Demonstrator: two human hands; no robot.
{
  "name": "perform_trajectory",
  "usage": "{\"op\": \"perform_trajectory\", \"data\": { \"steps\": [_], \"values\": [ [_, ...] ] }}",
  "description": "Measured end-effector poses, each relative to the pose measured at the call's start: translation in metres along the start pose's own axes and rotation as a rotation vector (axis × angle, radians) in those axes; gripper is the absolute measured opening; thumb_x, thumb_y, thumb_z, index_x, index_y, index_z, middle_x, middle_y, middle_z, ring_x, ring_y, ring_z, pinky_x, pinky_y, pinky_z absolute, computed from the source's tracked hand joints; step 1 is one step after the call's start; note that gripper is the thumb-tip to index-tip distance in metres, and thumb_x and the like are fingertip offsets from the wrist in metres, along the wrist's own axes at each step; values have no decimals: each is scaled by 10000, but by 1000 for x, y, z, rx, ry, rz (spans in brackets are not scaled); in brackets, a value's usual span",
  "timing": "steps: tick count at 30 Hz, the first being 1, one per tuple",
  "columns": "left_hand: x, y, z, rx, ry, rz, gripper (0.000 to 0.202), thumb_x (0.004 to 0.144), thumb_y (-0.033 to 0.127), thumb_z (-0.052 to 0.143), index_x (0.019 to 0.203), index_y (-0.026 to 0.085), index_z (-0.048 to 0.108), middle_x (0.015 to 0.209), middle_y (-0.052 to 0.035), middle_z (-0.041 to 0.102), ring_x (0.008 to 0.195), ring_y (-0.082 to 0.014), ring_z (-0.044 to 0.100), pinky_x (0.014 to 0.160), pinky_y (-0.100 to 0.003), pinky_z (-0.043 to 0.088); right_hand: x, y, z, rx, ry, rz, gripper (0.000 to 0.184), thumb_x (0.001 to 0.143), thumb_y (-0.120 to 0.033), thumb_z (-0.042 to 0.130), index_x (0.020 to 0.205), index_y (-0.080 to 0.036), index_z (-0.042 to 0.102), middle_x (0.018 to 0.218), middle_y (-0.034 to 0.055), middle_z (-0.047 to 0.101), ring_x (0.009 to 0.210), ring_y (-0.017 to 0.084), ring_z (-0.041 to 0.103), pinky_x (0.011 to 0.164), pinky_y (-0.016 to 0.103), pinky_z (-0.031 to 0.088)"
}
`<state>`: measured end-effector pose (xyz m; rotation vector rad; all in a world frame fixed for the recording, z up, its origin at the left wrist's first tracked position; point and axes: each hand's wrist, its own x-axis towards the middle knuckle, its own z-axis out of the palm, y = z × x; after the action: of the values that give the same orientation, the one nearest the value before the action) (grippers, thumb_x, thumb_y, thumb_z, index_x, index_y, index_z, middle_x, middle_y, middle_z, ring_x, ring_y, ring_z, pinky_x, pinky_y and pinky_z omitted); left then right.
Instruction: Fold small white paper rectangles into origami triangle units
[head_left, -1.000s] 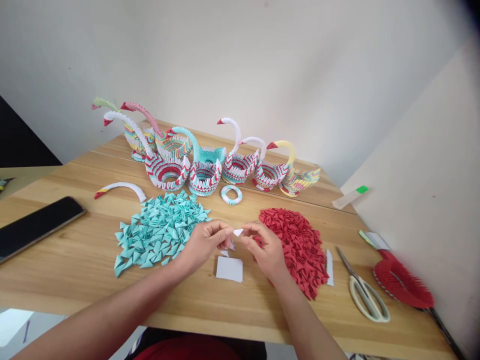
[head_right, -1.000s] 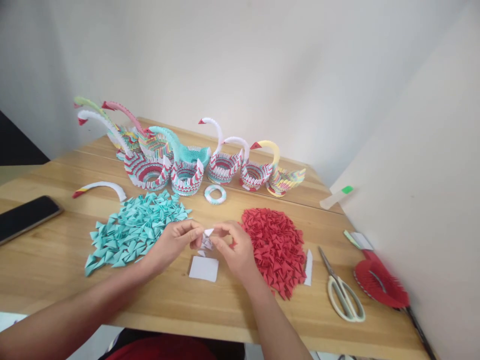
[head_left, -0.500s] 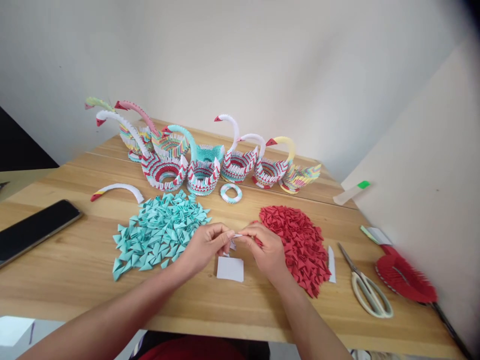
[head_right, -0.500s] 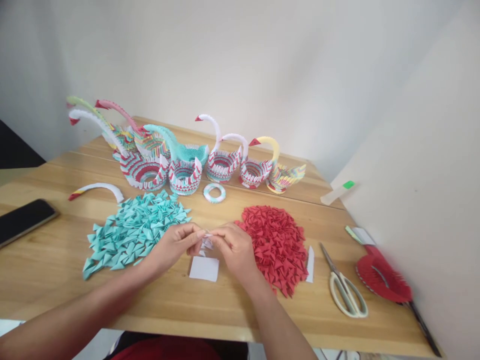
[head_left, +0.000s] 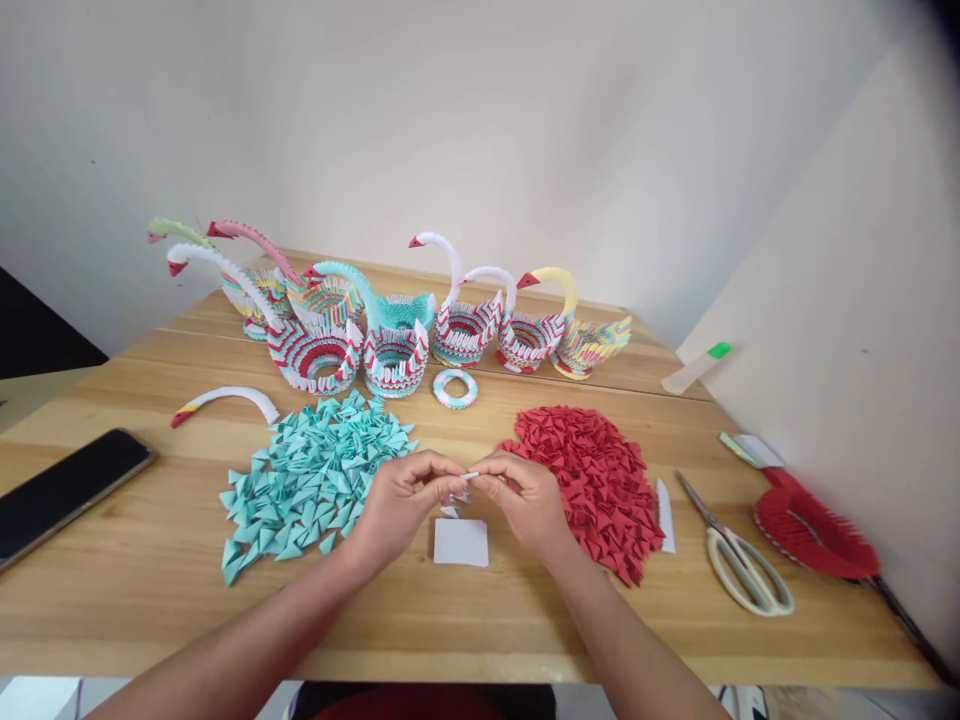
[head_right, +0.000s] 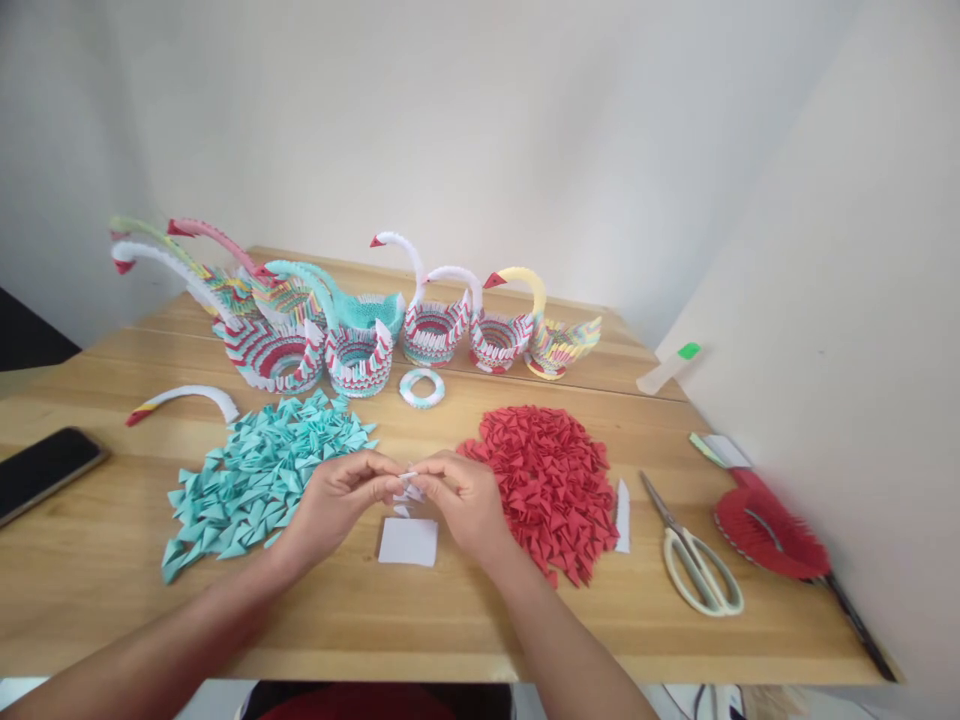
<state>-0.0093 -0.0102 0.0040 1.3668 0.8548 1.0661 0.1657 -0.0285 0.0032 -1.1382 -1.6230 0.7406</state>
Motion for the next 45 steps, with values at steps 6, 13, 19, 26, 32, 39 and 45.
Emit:
{"op": "perform_trajectory", "data": {
  "steps": [6,13,19,26,32,39,45],
  "values": [
    [-2,5,1,72,8,90,161,767,307,705,727,151,714,695,-42,715,638,-162,659,565,-229,539,1,-3,0,-9,7,-47,112,837,-263,647,805,-237,751,762,28,743,666,162,678,616,263,536],
    [0,2,0,48,-3,67,142,769,281,703,711,151,704,677,-30,706,619,-147,647,556,-215,523,1,-4,-2,-15,-14,-96,131,855,-285,638,823,-239,757,769,32,744,672,158,678,624,265,537],
    [1,6,-3,172,-29,111,133,810,244,662,717,151,682,674,-19,682,618,-122,613,592,-202,487,2,-4,-3,-16,-42,-98,118,853,-276,642,828,-233,749,764,24,738,678,150,672,632,256,525],
    [-2,5,-3,238,24,204,112,810,243,660,739,159,683,692,-19,662,641,-127,572,624,-226,449,-1,-4,3,-84,17,-121,91,861,-244,628,841,-221,714,754,13,720,661,134,647,628,247,503],
    [-1,-5,5,-385,-152,-304,249,839,354,645,973,150,693,922,-76,688,795,-183,610,728,-309,497,-1,-7,6,-467,113,-507,141,902,-187,549,855,-181,682,763,36,712,712,143,623,679,273,493],
    [0,-4,4,-668,-148,-480,193,815,299,692,963,175,701,1112,-69,668,982,-189,614,867,-311,503,1,0,11,-756,70,-600,162,928,-225,530,957,-219,689,936,17,721,878,142,610,824,283,483],
    [7,-2,-6,-693,-12,-500,214,724,228,777,910,151,704,978,-62,710,895,-180,661,810,-269,549,0,-36,-26,-826,31,-474,254,920,-402,536,1041,-239,688,1086,47,681,1001,172,597,884,326,477]
  ]
}}
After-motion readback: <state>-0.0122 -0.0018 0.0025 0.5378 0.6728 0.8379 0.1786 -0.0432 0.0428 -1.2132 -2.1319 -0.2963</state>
